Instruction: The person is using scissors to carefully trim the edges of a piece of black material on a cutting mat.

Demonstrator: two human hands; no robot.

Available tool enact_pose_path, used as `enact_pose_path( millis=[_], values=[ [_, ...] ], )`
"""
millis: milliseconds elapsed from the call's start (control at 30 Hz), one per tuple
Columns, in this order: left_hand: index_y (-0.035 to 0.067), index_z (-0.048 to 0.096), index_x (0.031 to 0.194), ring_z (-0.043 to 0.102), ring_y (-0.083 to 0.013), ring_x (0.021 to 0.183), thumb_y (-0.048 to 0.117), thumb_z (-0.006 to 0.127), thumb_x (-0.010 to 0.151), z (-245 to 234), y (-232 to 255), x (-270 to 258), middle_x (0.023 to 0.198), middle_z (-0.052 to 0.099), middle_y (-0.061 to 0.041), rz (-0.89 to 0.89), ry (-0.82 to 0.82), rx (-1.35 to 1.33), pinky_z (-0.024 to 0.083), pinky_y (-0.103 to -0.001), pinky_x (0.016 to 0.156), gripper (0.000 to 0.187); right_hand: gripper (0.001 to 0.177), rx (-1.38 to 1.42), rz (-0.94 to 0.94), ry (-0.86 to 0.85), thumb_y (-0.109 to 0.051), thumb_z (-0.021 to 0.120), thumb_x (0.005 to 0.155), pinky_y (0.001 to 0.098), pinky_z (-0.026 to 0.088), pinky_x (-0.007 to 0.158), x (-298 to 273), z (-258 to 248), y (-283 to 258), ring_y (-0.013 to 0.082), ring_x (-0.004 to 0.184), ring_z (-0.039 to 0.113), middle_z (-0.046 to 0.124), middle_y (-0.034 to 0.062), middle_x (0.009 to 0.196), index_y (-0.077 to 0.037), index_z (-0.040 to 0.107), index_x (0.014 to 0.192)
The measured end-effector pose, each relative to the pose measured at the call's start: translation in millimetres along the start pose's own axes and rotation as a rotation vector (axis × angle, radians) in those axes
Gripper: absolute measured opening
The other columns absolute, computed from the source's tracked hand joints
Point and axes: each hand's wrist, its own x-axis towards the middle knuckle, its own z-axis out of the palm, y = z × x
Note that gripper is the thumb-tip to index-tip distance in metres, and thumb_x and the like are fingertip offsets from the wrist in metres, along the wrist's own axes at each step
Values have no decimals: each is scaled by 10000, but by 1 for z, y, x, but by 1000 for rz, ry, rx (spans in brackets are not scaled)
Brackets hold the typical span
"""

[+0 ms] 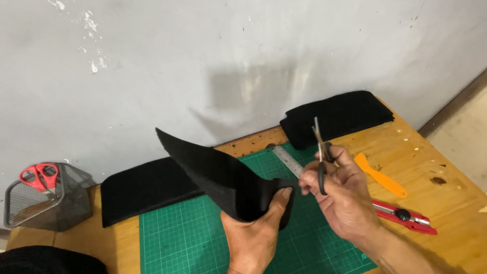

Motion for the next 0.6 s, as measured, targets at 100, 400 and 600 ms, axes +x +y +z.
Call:
enact_pose_path(
  millis=[100, 400, 600],
  values=[
    [41, 757, 710, 712, -127, 696, 20, 929, 703, 2, 2, 4, 765, 783, -51, -132, 171, -77, 639, -293, 679, 173, 374, -107, -91, 86, 27, 743, 828, 342, 583, 692, 5, -1, -7, 221, 688, 675, 712, 179, 795, -17, 498, 1108],
    [102, 607, 1405, 665, -211, 1264, 69, 802, 662, 4, 50, 15, 1401, 714, -75, -272, 388, -439, 506, -378, 1137, 769, 425, -190, 174, -46, 107, 769, 776, 387, 616, 739, 5, 35, 15, 224, 888, 726, 753, 181, 938, -40, 534, 1098],
    [138, 587, 1440, 656, -228, 1259, 52, 690, 750, -5, 82, 28, 1419, 699, -92, -518, 525, -680, 530, -371, 1070, 702, 415, -257, 239, -61, 44, 790, 793, 381, 594, 553, 36, 70, -4, 200, 659, 663, 672, 93, 727, -28, 558, 1129]
  ],
)
